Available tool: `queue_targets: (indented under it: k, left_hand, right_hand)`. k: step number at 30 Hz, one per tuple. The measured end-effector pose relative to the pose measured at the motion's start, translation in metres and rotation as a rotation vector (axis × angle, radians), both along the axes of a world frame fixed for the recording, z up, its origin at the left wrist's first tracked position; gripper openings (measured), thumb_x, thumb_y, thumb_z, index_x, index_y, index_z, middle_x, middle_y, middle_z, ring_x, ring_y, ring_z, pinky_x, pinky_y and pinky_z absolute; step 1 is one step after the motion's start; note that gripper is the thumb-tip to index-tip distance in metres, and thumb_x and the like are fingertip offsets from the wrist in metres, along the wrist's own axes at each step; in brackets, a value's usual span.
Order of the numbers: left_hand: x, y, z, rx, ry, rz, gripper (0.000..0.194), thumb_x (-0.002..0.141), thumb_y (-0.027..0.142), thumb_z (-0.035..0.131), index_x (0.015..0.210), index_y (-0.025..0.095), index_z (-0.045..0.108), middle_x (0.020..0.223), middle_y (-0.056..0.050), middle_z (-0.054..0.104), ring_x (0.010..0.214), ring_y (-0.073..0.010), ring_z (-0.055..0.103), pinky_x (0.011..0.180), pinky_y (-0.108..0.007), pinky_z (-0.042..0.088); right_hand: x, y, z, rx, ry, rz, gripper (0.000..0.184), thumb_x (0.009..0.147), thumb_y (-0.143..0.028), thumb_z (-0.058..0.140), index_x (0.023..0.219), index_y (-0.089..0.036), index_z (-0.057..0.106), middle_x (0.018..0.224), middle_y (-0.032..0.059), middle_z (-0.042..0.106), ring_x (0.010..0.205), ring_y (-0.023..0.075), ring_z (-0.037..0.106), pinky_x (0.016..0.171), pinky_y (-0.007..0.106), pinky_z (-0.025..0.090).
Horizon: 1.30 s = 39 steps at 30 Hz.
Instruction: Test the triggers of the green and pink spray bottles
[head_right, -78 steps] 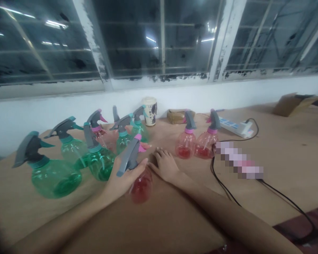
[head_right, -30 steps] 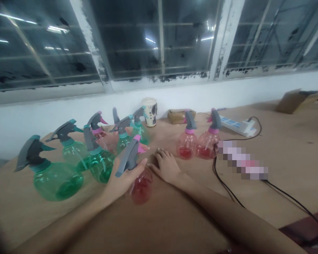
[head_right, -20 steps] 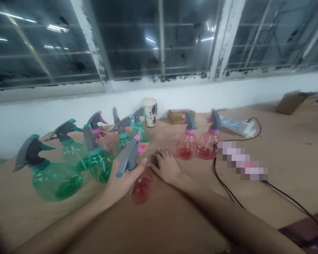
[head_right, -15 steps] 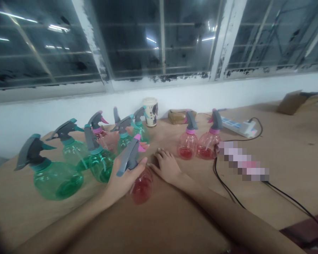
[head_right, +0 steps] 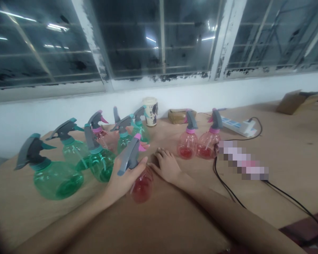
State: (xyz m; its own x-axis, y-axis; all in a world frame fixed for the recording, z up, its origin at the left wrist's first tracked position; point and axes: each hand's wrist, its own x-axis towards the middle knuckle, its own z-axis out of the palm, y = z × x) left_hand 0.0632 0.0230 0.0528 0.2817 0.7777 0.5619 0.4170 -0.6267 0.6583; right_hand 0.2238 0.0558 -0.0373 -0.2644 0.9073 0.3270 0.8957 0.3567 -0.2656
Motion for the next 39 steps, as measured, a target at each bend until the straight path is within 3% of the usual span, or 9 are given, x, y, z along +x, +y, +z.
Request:
queue_targets:
  k: [8, 11, 14, 17, 20, 24, 28, 33, 39]
  left_hand:
    - [-0.004, 0.004, 0.009, 0.033, 0.064, -0.005, 0.012, 0.075, 0.019, 0.054, 0.086, 0.023, 0.053, 0.081, 0.000, 0.061, 0.074, -0.0174, 0.060, 0.072, -0.032, 0.048]
    - [-0.005, 0.005, 0.012, 0.048, 0.084, -0.018, 0.005, 0.075, 0.019, 0.053, 0.074, 0.022, 0.051, 0.072, 0.001, 0.058, 0.066, -0.0159, 0.056, 0.066, -0.031, 0.046]
    - [-0.005, 0.005, 0.014, 0.049, 0.114, -0.010, 0.011, 0.075, 0.018, 0.053, 0.067, 0.022, 0.046, 0.063, 0.003, 0.052, 0.055, -0.0131, 0.050, 0.058, -0.028, 0.043]
    - [-0.006, 0.007, 0.013, 0.054, 0.095, -0.045, 0.004, 0.076, 0.018, 0.054, 0.074, 0.021, 0.052, 0.071, 0.002, 0.058, 0.065, -0.0145, 0.056, 0.065, -0.029, 0.046]
    - [-0.007, 0.010, 0.008, 0.060, 0.058, -0.025, 0.014, 0.077, 0.020, 0.055, 0.090, 0.022, 0.058, 0.087, -0.001, 0.063, 0.074, -0.0157, 0.060, 0.074, -0.031, 0.048]
    - [-0.007, 0.013, 0.002, 0.047, 0.083, 0.049, 0.025, 0.079, 0.023, 0.057, 0.104, 0.023, 0.059, 0.080, 0.000, 0.064, 0.066, -0.0153, 0.060, 0.067, -0.030, 0.050]
    - [-0.007, 0.013, -0.001, 0.053, 0.060, 0.044, 0.027, 0.078, 0.023, 0.057, 0.106, 0.023, 0.059, 0.078, -0.001, 0.066, 0.074, -0.0180, 0.064, 0.068, -0.031, 0.052]
    - [-0.007, 0.014, -0.001, 0.076, 0.046, 0.009, 0.030, 0.078, 0.020, 0.057, 0.108, 0.022, 0.058, 0.104, -0.004, 0.067, 0.097, -0.0197, 0.063, 0.089, -0.035, 0.048]
    - [-0.006, 0.014, -0.001, 0.094, 0.028, -0.022, 0.030, 0.078, 0.018, 0.057, 0.107, 0.022, 0.058, 0.106, -0.004, 0.067, 0.101, -0.0204, 0.062, 0.091, -0.035, 0.048]
  right_hand:
    - [0.000, 0.001, -0.001, 0.016, 0.009, -0.003, 0.049, 0.089, -0.045, 0.041, 0.123, -0.011, 0.051, 0.133, 0.0154, 0.048, 0.124, 0.0258, 0.040, 0.101, 0.041, 0.032]
    - [0.000, 0.002, -0.002, 0.017, 0.010, -0.010, 0.049, 0.089, -0.047, 0.040, 0.122, -0.012, 0.052, 0.133, 0.0152, 0.048, 0.123, 0.0268, 0.041, 0.100, 0.042, 0.033]
    - [0.000, 0.002, -0.003, 0.017, 0.012, -0.016, 0.051, 0.089, -0.048, 0.040, 0.122, -0.011, 0.052, 0.133, 0.0153, 0.048, 0.123, 0.0274, 0.041, 0.100, 0.042, 0.033]
    - [0.000, 0.002, -0.002, 0.015, 0.013, -0.017, 0.053, 0.089, -0.050, 0.039, 0.122, -0.011, 0.053, 0.133, 0.0148, 0.048, 0.123, 0.0272, 0.041, 0.101, 0.041, 0.032]
    - [0.000, 0.002, -0.002, 0.008, 0.012, -0.017, 0.053, 0.089, -0.050, 0.039, 0.121, -0.011, 0.053, 0.133, 0.0144, 0.048, 0.123, 0.0273, 0.041, 0.101, 0.041, 0.032]
    - [0.000, 0.002, -0.001, 0.006, 0.002, -0.020, 0.055, 0.089, -0.051, 0.039, 0.122, -0.009, 0.052, 0.134, 0.0154, 0.048, 0.122, 0.0280, 0.041, 0.102, 0.040, 0.032]
    - [0.000, 0.002, -0.003, 0.010, -0.006, -0.022, 0.054, 0.089, -0.051, 0.039, 0.122, -0.010, 0.052, 0.134, 0.0161, 0.047, 0.122, 0.0280, 0.042, 0.101, 0.041, 0.033]
    - [0.000, 0.003, -0.005, 0.023, -0.005, -0.008, 0.054, 0.089, -0.049, 0.039, 0.123, -0.008, 0.052, 0.133, 0.0169, 0.048, 0.123, 0.0283, 0.042, 0.101, 0.043, 0.032]
    - [0.001, 0.002, -0.005, 0.032, -0.003, -0.002, 0.053, 0.090, -0.048, 0.039, 0.122, -0.009, 0.052, 0.132, 0.0178, 0.048, 0.123, 0.0282, 0.042, 0.100, 0.044, 0.034]
